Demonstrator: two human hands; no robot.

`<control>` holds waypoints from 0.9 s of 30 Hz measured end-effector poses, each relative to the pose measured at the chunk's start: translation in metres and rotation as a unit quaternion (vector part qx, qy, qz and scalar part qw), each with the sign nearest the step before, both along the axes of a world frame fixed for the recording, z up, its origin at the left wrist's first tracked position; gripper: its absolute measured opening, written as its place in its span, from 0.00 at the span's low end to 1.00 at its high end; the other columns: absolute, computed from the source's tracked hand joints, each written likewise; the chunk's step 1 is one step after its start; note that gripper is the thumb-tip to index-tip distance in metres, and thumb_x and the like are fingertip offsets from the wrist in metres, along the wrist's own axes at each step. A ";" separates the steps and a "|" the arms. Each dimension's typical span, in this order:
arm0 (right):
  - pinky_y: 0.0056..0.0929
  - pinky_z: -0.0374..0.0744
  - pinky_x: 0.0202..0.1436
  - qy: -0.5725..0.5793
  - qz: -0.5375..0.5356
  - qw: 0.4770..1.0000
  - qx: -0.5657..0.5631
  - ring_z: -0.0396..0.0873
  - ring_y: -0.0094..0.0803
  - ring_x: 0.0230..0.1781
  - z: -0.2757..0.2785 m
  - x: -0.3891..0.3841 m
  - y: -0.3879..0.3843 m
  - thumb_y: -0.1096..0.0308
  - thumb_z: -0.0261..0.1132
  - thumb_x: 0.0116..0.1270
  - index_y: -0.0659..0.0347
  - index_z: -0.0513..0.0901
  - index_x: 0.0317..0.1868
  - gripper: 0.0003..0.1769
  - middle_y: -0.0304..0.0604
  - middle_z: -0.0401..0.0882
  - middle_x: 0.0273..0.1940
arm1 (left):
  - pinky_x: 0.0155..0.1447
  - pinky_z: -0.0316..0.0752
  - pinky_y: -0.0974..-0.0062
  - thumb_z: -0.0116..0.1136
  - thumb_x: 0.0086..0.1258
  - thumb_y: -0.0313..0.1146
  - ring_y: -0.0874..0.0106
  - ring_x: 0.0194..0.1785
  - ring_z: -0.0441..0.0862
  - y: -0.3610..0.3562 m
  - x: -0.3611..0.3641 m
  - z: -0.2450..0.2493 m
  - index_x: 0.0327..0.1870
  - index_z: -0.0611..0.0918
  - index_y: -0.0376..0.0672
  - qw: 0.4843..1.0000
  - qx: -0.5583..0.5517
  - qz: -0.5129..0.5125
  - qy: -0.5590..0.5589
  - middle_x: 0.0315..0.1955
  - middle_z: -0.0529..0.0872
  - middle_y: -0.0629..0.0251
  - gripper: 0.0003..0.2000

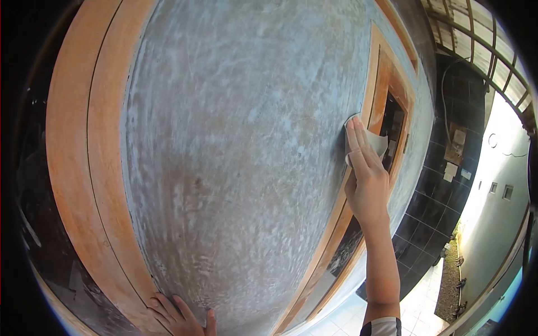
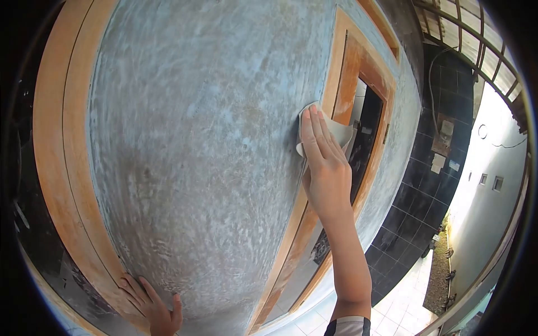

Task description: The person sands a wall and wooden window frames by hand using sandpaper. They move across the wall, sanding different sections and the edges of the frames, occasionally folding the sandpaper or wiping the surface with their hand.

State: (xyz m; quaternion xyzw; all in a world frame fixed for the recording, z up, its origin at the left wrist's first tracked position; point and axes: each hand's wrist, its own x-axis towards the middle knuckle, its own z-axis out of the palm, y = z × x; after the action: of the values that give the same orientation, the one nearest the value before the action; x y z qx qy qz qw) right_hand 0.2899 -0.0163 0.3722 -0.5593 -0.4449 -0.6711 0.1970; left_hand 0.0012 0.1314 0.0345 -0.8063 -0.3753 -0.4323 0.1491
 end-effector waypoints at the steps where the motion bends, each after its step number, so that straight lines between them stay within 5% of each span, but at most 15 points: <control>1: 0.39 0.78 0.72 0.010 -0.012 1.000 -0.001 0.71 0.38 0.74 0.001 -0.003 0.002 0.92 0.60 0.56 0.54 0.71 0.75 0.44 0.45 0.71 0.74 | 0.73 0.36 0.22 0.48 0.69 0.68 0.21 0.78 0.41 0.001 0.000 -0.004 0.80 0.53 0.27 1.000 -0.005 0.010 0.025 0.77 0.45 0.23 0.52; 3: 0.44 0.72 0.76 0.036 0.031 0.999 -0.004 0.69 0.42 0.74 0.014 -0.001 0.003 0.97 0.52 0.50 0.56 0.68 0.77 0.51 0.45 0.67 0.75 | 0.72 0.36 0.21 0.48 0.69 0.68 0.21 0.78 0.41 0.002 0.002 -0.004 0.80 0.52 0.27 1.000 -0.007 0.005 0.019 0.77 0.45 0.22 0.53; 10: 0.41 0.75 0.74 0.019 0.007 1.000 0.017 0.69 0.44 0.73 0.009 0.007 0.006 0.98 0.53 0.49 0.55 0.71 0.75 0.49 0.46 0.69 0.74 | 0.70 0.33 0.18 0.46 0.70 0.67 0.19 0.77 0.40 0.008 0.002 -0.005 0.80 0.50 0.27 0.999 0.017 -0.032 0.000 0.77 0.43 0.21 0.52; 11: 0.43 0.78 0.71 0.014 -0.018 1.000 0.013 0.70 0.40 0.74 0.014 0.006 0.004 0.93 0.58 0.58 0.56 0.72 0.74 0.42 0.47 0.70 0.74 | 0.70 0.33 0.18 0.46 0.70 0.67 0.19 0.77 0.40 0.004 0.002 -0.003 0.80 0.50 0.27 0.999 0.015 -0.038 0.008 0.77 0.43 0.21 0.52; 14: 0.43 0.78 0.70 0.060 0.037 0.997 0.028 0.70 0.40 0.74 0.038 0.000 0.003 0.92 0.58 0.58 0.58 0.72 0.73 0.40 0.48 0.70 0.74 | 0.74 0.43 0.25 0.48 0.71 0.67 0.28 0.80 0.43 -0.002 0.003 0.008 0.81 0.50 0.29 0.999 0.033 -0.001 0.004 0.78 0.46 0.26 0.52; 17: 0.44 0.78 0.70 0.055 0.025 0.998 0.027 0.71 0.41 0.73 0.018 0.000 0.000 0.89 0.58 0.60 0.58 0.73 0.72 0.38 0.47 0.71 0.73 | 0.77 0.29 0.29 0.44 0.78 0.57 0.31 0.82 0.30 -0.010 -0.003 0.014 0.82 0.44 0.32 0.997 -0.017 0.078 0.007 0.80 0.37 0.31 0.45; 20: 0.44 0.77 0.72 0.036 -0.026 0.999 0.012 0.69 0.42 0.74 0.006 0.004 0.000 0.88 0.61 0.59 0.59 0.72 0.73 0.39 0.47 0.70 0.74 | 0.77 0.28 0.28 0.44 0.78 0.57 0.31 0.82 0.31 -0.016 -0.008 0.037 0.81 0.48 0.33 0.990 -0.101 -0.063 -0.076 0.80 0.36 0.32 0.43; 24: 0.49 0.74 0.74 0.057 0.048 0.997 0.011 0.67 0.41 0.76 0.033 0.005 0.000 0.86 0.61 0.63 0.62 0.69 0.74 0.37 0.49 0.69 0.75 | 0.77 0.27 0.27 0.52 0.72 0.51 0.34 0.83 0.40 -0.008 -0.022 0.108 0.78 0.62 0.36 0.987 0.086 -0.089 -0.105 0.78 0.55 0.35 0.38; 27: 0.46 0.74 0.74 0.033 0.055 0.998 0.013 0.68 0.41 0.76 0.027 0.005 -0.002 0.82 0.57 0.68 0.64 0.70 0.73 0.31 0.50 0.69 0.75 | 0.80 0.33 0.34 0.45 0.80 0.52 0.40 0.83 0.46 -0.016 -0.016 0.212 0.76 0.63 0.40 0.953 0.274 -0.061 -0.112 0.78 0.61 0.47 0.31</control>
State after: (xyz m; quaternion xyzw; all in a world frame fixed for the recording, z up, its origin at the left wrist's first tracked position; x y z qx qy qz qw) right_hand 0.2947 -0.0183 0.3988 -0.5535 -0.4595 -0.6459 0.2556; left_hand -0.0145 0.1158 0.2464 -0.7020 -0.2070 -0.6144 0.2947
